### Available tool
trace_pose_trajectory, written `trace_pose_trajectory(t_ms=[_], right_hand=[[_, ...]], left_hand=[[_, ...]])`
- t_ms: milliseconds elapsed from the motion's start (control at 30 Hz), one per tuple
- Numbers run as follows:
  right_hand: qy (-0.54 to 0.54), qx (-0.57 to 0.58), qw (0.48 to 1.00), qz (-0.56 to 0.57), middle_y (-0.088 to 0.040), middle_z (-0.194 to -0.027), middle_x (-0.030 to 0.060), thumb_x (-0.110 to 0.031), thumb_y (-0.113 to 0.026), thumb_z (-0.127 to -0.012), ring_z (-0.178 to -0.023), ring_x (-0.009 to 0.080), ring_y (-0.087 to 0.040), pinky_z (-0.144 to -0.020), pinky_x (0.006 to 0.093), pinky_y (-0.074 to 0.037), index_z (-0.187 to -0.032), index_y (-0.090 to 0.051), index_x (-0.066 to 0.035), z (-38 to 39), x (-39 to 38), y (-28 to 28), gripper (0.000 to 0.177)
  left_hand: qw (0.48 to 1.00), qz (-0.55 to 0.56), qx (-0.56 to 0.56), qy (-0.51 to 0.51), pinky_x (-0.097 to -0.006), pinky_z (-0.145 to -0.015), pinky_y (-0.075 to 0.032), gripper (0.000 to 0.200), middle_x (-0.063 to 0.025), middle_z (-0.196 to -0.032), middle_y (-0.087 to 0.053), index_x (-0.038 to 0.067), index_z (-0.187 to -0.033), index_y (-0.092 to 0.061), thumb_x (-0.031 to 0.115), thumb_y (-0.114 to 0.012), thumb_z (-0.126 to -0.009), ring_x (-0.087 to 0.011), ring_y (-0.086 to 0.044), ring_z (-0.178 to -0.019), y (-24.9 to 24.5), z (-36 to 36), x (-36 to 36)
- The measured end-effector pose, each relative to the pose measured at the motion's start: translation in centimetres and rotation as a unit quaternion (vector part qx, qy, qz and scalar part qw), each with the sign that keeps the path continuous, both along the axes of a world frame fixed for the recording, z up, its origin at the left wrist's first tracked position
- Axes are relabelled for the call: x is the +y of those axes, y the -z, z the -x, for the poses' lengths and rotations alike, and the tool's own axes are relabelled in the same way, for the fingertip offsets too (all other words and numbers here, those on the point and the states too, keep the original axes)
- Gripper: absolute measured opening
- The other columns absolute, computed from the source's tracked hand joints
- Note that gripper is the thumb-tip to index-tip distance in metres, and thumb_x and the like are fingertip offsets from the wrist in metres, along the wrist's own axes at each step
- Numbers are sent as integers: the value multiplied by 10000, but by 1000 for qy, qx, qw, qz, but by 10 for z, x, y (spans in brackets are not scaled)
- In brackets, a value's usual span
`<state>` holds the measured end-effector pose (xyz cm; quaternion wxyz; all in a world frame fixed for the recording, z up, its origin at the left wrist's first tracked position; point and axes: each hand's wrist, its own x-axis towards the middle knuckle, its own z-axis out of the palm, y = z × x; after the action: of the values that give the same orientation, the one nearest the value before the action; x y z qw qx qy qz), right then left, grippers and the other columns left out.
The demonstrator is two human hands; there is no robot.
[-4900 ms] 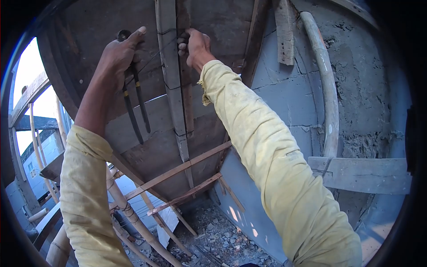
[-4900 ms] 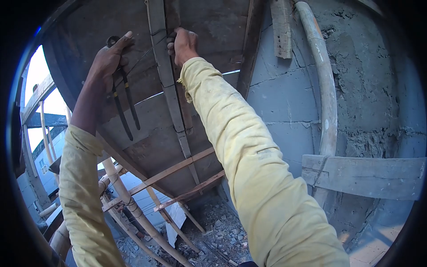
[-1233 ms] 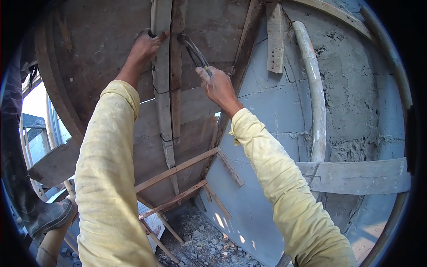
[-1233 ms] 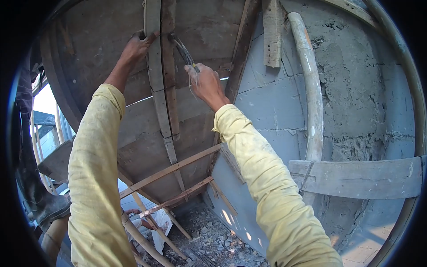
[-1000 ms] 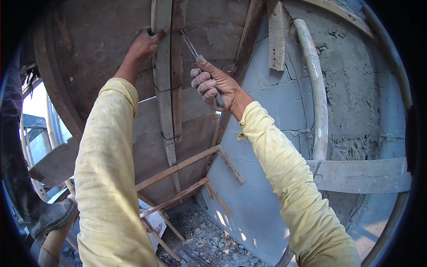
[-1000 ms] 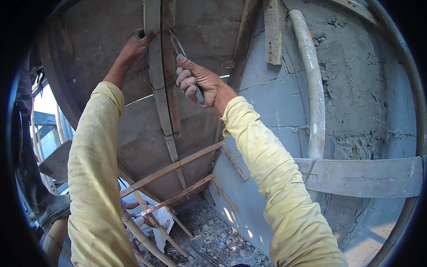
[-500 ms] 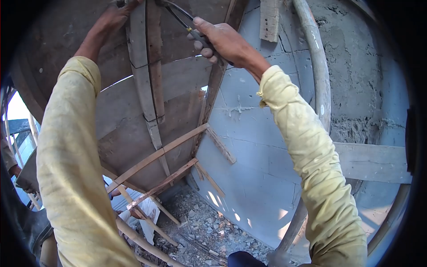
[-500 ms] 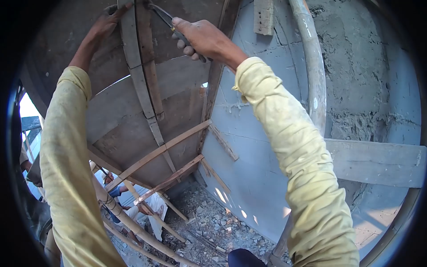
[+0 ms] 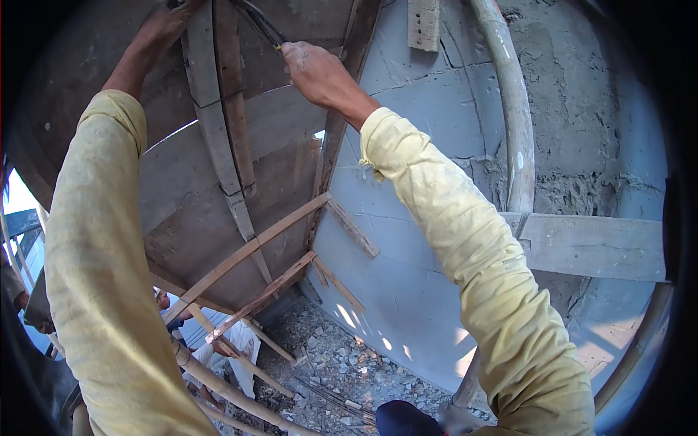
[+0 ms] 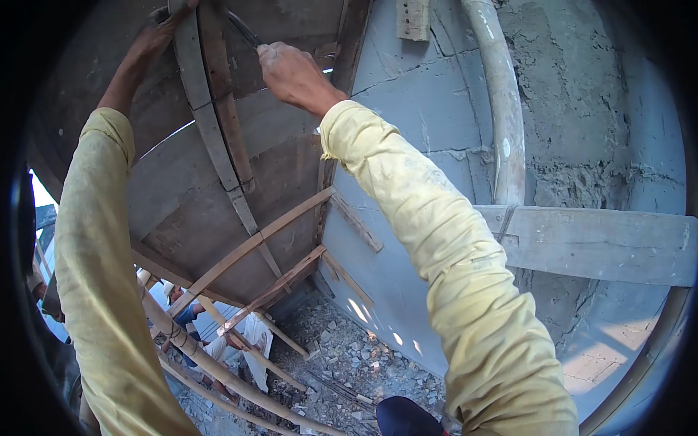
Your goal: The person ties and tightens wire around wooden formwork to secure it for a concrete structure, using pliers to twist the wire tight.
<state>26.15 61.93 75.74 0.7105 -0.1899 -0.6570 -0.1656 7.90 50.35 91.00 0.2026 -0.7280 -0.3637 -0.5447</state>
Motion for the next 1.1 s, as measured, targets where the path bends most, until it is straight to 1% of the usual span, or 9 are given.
trace_pose_trajectory(t_ms=[67,200,333,467,567,600,733,933,1100], right_hand=[[82,53,995,6,-661,-816,244,-403,-393,-1011,-758,416,-640,-767,466,-505,-1001,-601,52,-4,-23,3,501],[-170,-33,955,241,-666,-749,127,-332,-639,-930,-547,174,-631,-485,328,-530,-904,-595,33,-4,-85,2,368],[-683,-91,627,364,-552,-654,-43,-232,-762,-856,-500,13,-543,-402,180,-472,-842,-509,-133,-15,-74,-12,272],[-516,-99,774,354,-632,-745,36,-288,-739,-855,-570,108,-611,-497,278,-529,-936,-563,-55,-16,-66,-12,304],[13,32,997,68,-675,-795,161,-366,-686,-866,-734,277,-678,-694,402,-548,-1083,-570,56,-17,-69,4,488],[107,18,994,27,-673,-881,272,-414,-605,-904,-881,405,-663,-831,459,-499,-1156,-547,126,-22,-76,5,599],[180,-108,973,91,-671,-978,262,-479,-497,-971,-808,367,-682,-711,444,-528,-1096,-593,127,-48,-95,-13,627],[-400,-202,832,328,-667,-899,118,-547,-458,-984,-769,128,-675,-561,211,-529,-1093,-606,68,-85,-81,-37,641],[62,-220,961,155,-670,-834,111,-527,-433,-996,-718,135,-658,-624,264,-578,-1136,-578,82,-92,-85,-49,641]], left_hand=[[997,-45,59,-25,-400,-1038,-384,893,-184,-1289,-574,-27,-1343,-501,681,-623,-814,-300,-544,-1191,-22,18,24],[993,-56,106,-17,-358,-1019,-390,865,-144,-1239,-621,-17,-1306,-567,695,-609,-816,-256,-585,-1126,-34,26,35],[994,-53,96,29,-373,-934,-465,817,-177,-1143,-665,-77,-1203,-606,631,-681,-802,-259,-633,-1061,-36,24,34],[993,-71,80,50,-360,-933,-464,817,-178,-1123,-670,-86,-1191,-605,625,-691,-800,-249,-629,-1056,-25,18,26],[992,-86,67,61,-361,-944,-458,854,-194,-1134,-663,-98,-1207,-589,632,-707,-780,-258,-623,-1069,-18,13,21],[992,-94,64,55,-365,-950,-457,867,-200,-1140,-660,-98,-1214,-585,640,-705,-775,-266,-621,-1077,-19,14,25],[996,-51,67,6,-377,-1027,-404,879,-177,-1265,-610,-27,-1309,-549,691,-622,-807,-279,-570,-1179,-34,23,42],[998,-39,48,-24,-372,-1048,-385,922,-185,-1292,-598,-16,-1322,-552,730,-601,-783,-283,-557,-1214,-25,20,35],[997,-24,-20,-69,-473,-1094,-346,1076,-256,-1468,-395,-34,-1451,-318,764,-581,-779,-379,-398,-1355,6,0,-1]])
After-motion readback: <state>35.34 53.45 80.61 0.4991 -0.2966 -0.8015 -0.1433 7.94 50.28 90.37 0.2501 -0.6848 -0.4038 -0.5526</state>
